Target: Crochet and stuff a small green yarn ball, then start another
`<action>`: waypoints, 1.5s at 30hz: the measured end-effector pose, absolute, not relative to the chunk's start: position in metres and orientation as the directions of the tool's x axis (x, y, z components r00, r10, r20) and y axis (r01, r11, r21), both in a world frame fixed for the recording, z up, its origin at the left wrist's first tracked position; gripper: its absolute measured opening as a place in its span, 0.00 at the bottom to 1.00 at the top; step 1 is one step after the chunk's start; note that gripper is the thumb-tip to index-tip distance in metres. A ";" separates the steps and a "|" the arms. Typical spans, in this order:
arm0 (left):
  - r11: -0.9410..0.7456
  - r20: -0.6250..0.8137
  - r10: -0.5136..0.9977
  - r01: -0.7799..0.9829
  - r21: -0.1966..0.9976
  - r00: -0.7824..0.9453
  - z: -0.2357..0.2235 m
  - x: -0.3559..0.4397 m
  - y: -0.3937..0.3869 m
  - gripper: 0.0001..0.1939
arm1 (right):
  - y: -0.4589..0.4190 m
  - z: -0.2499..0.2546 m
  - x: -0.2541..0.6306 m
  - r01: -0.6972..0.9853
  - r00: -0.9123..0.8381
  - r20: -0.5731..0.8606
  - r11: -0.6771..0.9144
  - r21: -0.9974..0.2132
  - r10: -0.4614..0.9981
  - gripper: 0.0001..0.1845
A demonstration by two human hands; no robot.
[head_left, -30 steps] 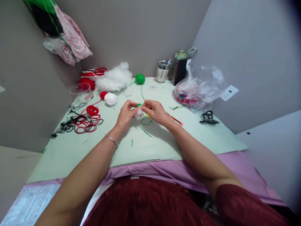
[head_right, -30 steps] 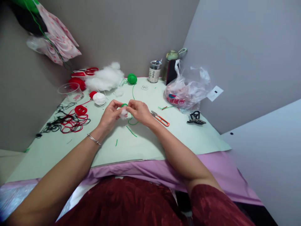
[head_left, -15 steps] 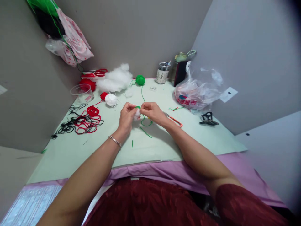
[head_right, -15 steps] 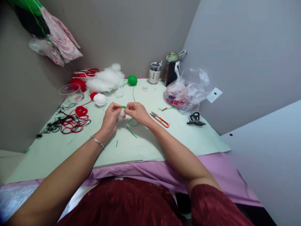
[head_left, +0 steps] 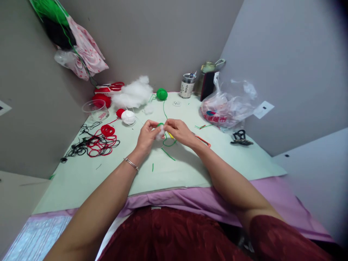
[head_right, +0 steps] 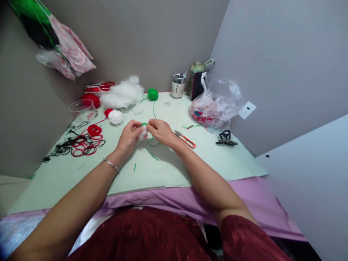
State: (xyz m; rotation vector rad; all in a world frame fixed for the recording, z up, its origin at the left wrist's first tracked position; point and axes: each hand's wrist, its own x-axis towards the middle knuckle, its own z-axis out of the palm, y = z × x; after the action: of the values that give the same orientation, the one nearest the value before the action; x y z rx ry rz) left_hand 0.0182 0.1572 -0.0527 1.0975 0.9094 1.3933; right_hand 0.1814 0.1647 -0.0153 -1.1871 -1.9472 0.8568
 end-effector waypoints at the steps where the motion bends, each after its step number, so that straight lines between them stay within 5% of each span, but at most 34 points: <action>1: -0.132 0.137 0.991 -0.273 0.953 -0.003 -0.054 0.019 0.158 0.21 | 0.164 -0.015 0.181 0.449 -0.362 0.215 0.372 -0.813 0.907 0.12; 13: -0.165 0.176 0.984 -0.280 0.946 0.015 -0.049 0.020 0.152 0.20 | 0.172 -0.030 0.176 0.445 -0.267 0.214 0.318 -0.838 0.940 0.12; 18: -0.135 0.151 0.987 -0.246 0.960 0.046 -0.047 0.017 0.154 0.20 | 0.170 -0.020 0.186 0.455 -0.353 0.188 0.343 -0.822 0.917 0.13; 27: -0.162 0.134 0.978 -0.175 0.971 -0.162 -0.058 0.020 0.158 0.14 | 0.154 -0.015 0.170 0.471 -0.429 0.198 0.405 -0.783 0.882 0.08; 35: -0.101 0.097 0.995 -0.286 0.953 -0.028 -0.043 0.020 0.149 0.13 | 0.170 -0.025 0.179 0.484 -0.255 0.186 0.291 -0.825 0.949 0.13; 45: -0.010 0.034 0.997 -0.352 0.936 0.063 -0.043 0.015 0.153 0.16 | 0.174 -0.031 0.178 0.359 -0.257 0.236 0.320 -0.877 0.937 0.17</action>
State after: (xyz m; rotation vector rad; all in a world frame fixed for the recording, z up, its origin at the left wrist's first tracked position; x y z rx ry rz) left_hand 0.0148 0.1530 -0.0427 0.9886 0.8834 1.3247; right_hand 0.1780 0.1740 -0.0305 -1.1599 -1.7858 0.9105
